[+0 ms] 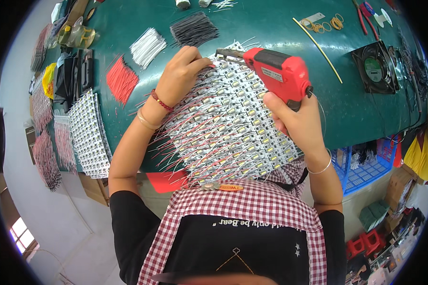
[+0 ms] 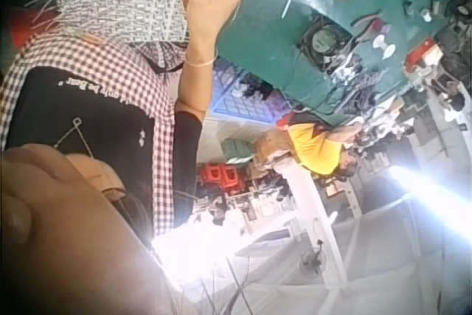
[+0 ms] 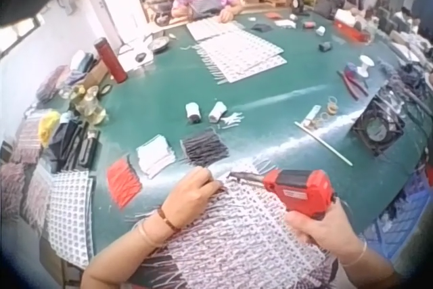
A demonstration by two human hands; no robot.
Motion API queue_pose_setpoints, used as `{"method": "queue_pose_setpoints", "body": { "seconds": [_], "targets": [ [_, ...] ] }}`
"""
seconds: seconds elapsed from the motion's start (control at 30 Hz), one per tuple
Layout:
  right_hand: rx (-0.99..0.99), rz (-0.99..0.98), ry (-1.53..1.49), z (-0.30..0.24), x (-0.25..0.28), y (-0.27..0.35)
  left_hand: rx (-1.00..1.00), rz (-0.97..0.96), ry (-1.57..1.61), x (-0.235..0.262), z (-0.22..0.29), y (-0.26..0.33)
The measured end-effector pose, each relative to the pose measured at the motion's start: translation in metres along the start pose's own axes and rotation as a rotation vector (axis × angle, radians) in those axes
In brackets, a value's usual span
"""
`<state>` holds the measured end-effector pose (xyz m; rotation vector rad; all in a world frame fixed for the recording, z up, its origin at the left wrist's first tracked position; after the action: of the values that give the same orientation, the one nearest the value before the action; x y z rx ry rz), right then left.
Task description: The person solders electrical components onto a flexible circuit strip using a soldering iron.
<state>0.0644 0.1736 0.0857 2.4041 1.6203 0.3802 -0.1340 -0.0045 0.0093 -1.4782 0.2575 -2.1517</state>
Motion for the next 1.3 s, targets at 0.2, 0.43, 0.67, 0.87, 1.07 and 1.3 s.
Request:
{"method": "queue_pose_setpoints", "body": {
  "seconds": [0.2, 0.43, 0.67, 0.87, 1.07, 1.3],
  "targets": [
    [0.031, -0.012, -0.030, 0.002, 0.003, 0.002, -0.019, -0.020, -0.003, 0.001, -0.001, -0.002],
    [0.049, 0.020, -0.128, 0.001, 0.007, 0.013, -0.061, 0.014, -0.167, 0.009, 0.016, -0.004],
    [-0.017, 0.004, -0.090, 0.012, 0.011, 0.021, -0.006, -0.042, -0.039, 0.000, 0.021, 0.003],
    [-0.030, 0.009, -0.058, 0.015, 0.008, 0.022, -0.003, -0.052, -0.061, -0.003, 0.023, 0.003],
    [-0.041, 0.003, -0.006, 0.018, 0.008, 0.021, -0.007, -0.050, -0.069, -0.003, 0.025, 0.002],
    [-0.040, 0.026, -0.035, 0.014, 0.004, 0.024, -0.002, -0.082, -0.116, -0.002, 0.030, 0.000]
  ]
}}
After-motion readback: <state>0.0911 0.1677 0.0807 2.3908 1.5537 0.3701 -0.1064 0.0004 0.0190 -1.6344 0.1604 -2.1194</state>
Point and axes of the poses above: each hand's wrist, its own y-axis away from the middle knuckle, its own x-axis out of the back of the hand, z = x × y, the point moved 1 cm from there along -y, towards the middle knuckle, and after that the axes turned 5 degrees about -z, right-handed, at the moved point
